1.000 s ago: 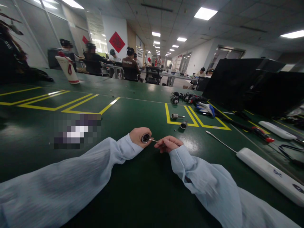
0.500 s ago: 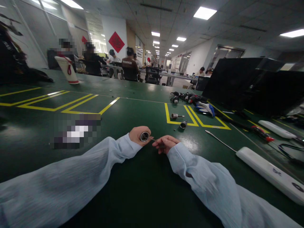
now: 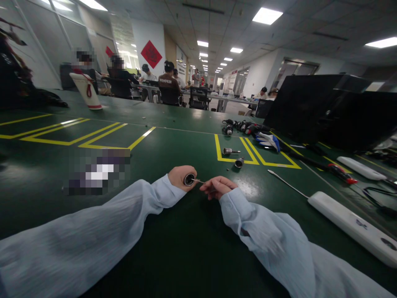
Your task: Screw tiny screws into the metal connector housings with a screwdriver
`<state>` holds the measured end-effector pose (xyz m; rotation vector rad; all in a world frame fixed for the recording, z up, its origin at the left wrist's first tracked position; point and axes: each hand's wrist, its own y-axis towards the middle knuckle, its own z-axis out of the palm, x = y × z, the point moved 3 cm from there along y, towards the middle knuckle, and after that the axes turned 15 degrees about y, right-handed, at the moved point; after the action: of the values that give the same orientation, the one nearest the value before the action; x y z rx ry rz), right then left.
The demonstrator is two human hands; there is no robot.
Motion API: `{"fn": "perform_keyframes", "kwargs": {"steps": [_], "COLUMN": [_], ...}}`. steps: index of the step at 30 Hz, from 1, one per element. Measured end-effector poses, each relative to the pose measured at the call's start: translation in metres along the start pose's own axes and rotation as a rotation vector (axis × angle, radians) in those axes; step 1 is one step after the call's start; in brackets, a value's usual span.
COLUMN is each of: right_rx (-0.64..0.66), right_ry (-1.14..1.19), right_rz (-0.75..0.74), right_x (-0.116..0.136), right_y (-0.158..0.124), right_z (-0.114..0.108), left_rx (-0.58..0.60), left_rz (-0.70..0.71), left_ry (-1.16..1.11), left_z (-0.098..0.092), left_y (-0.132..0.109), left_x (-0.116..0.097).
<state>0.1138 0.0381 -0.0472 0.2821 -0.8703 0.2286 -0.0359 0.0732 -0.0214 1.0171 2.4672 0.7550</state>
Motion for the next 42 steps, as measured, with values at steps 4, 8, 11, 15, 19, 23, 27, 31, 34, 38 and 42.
{"fn": "perform_keyframes", "kwargs": {"steps": [4,8,11,15,19,23,27,31,34,38,42], "right_rx": [-0.039,-0.070,-0.044,0.005,0.025,0.023,-0.023,-0.036,-0.035,-0.031,-0.006], "right_ry": [-0.233,-0.584,-0.496,-0.188,-0.074,-0.162,-0.530,-0.790,-0.616,-0.264,-0.081], "right_rz": [-0.150,-0.275,-0.200,-0.034,0.036,-0.044,-0.238,-0.364,-0.236,-0.009,0.107], "right_x": [0.002,0.006,0.006,0.005,0.003,0.003,0.006,0.009,0.010,0.009,0.006], "right_y": [-0.006,-0.011,-0.009,-0.003,0.000,-0.003,-0.010,-0.014,-0.010,-0.003,0.002], "right_z": [0.004,0.005,0.002,-0.001,-0.001,0.002,0.005,0.008,0.005,-0.002,-0.006], "left_rx": [0.024,0.063,0.087,0.063,0.053,0.070,0.141,0.195,0.198,0.151,0.091], "left_rz": [0.001,0.069,0.115,0.115,0.132,0.103,0.093,0.072,0.093,0.150,0.178], "left_ry": [-0.037,0.018,0.075,0.075,-0.053,-0.027,0.096,0.196,0.197,0.153,0.072], "left_z": [0.001,0.003,0.005,0.005,0.004,0.003,0.007,0.011,0.011,0.008,0.005], "left_y": [0.000,-0.001,-0.002,-0.001,-0.001,-0.001,-0.002,-0.003,-0.003,-0.003,-0.002], "left_x": [0.000,-0.002,-0.003,-0.002,-0.003,-0.003,-0.004,-0.004,-0.004,-0.005,-0.005]}}
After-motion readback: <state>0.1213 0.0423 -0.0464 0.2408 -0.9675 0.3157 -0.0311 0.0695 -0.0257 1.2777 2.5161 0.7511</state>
